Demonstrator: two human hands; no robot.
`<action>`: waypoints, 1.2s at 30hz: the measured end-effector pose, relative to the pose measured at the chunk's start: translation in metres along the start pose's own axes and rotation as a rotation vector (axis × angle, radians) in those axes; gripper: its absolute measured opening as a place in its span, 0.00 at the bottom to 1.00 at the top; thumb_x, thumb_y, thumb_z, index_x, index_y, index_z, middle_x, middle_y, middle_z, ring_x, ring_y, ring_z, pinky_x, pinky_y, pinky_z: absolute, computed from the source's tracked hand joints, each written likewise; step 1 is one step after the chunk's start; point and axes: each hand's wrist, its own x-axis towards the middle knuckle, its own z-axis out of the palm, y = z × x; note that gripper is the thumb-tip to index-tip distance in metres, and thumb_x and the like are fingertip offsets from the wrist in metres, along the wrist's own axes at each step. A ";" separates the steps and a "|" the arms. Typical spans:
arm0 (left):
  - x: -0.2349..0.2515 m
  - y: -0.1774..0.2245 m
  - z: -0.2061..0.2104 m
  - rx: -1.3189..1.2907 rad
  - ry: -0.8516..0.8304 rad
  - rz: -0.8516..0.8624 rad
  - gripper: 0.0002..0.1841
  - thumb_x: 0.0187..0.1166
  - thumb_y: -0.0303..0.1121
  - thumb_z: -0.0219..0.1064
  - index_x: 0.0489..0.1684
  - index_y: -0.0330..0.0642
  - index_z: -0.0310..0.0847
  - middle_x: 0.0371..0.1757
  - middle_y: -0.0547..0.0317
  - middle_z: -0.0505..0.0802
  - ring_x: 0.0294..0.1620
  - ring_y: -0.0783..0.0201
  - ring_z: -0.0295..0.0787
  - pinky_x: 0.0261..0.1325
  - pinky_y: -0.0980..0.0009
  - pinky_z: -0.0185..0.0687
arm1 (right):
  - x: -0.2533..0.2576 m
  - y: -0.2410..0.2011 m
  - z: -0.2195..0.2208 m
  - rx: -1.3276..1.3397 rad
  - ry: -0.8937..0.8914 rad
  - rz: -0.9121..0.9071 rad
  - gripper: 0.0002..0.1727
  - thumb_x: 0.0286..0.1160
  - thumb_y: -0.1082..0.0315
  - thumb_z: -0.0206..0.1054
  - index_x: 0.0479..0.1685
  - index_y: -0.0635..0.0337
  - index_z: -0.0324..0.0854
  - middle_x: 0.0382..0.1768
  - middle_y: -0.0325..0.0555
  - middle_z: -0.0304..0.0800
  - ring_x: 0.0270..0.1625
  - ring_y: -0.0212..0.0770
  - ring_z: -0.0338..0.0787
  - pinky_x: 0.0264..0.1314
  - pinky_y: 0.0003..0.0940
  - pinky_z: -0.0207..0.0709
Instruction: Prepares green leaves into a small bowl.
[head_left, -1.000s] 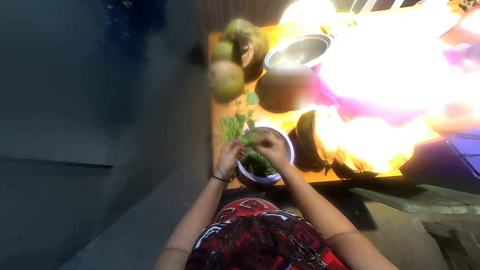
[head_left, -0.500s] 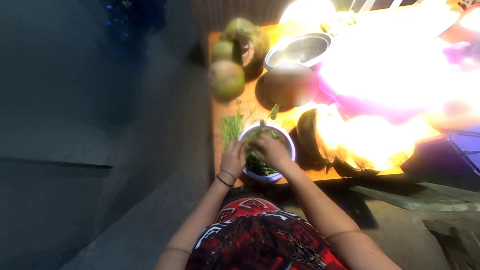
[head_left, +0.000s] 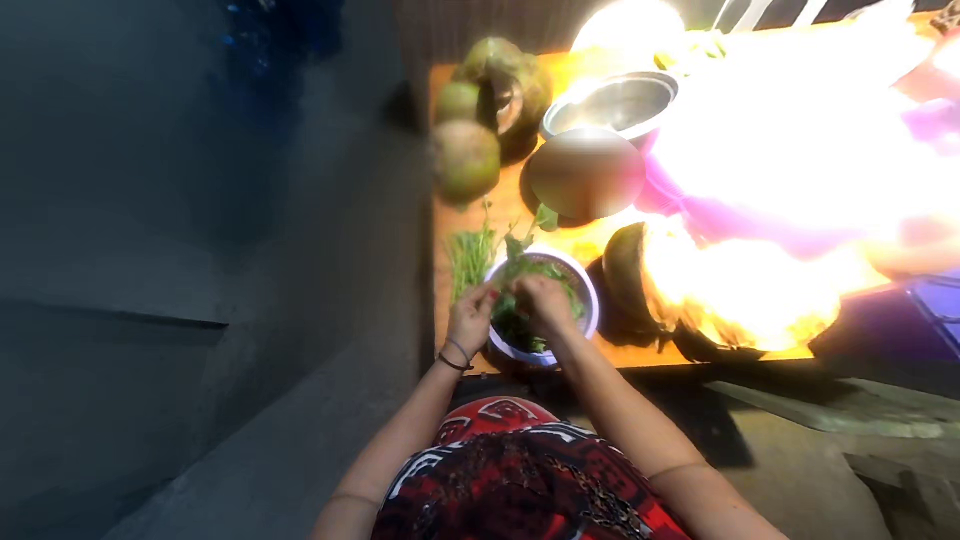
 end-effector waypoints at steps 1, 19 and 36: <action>0.000 -0.004 -0.001 0.033 0.015 0.037 0.17 0.91 0.33 0.59 0.69 0.36 0.85 0.62 0.44 0.90 0.59 0.55 0.87 0.64 0.55 0.81 | 0.004 0.000 -0.004 0.092 0.042 0.025 0.13 0.83 0.69 0.57 0.31 0.57 0.85 0.22 0.32 0.82 0.22 0.26 0.78 0.28 0.26 0.76; 0.004 0.005 -0.008 0.008 -0.041 -0.088 0.13 0.89 0.30 0.59 0.67 0.38 0.76 0.43 0.52 0.92 0.27 0.68 0.80 0.32 0.70 0.77 | -0.003 0.006 -0.023 0.011 0.012 -0.312 0.05 0.66 0.78 0.71 0.30 0.57 0.83 0.44 0.35 0.89 0.43 0.25 0.87 0.46 0.24 0.85; 0.010 0.002 0.002 -0.134 -0.065 -0.111 0.12 0.86 0.29 0.61 0.64 0.39 0.76 0.46 0.54 0.86 0.28 0.69 0.76 0.32 0.71 0.75 | 0.000 -0.002 -0.019 -0.318 -0.170 -0.288 0.10 0.83 0.70 0.65 0.52 0.66 0.87 0.46 0.47 0.91 0.43 0.33 0.90 0.51 0.33 0.86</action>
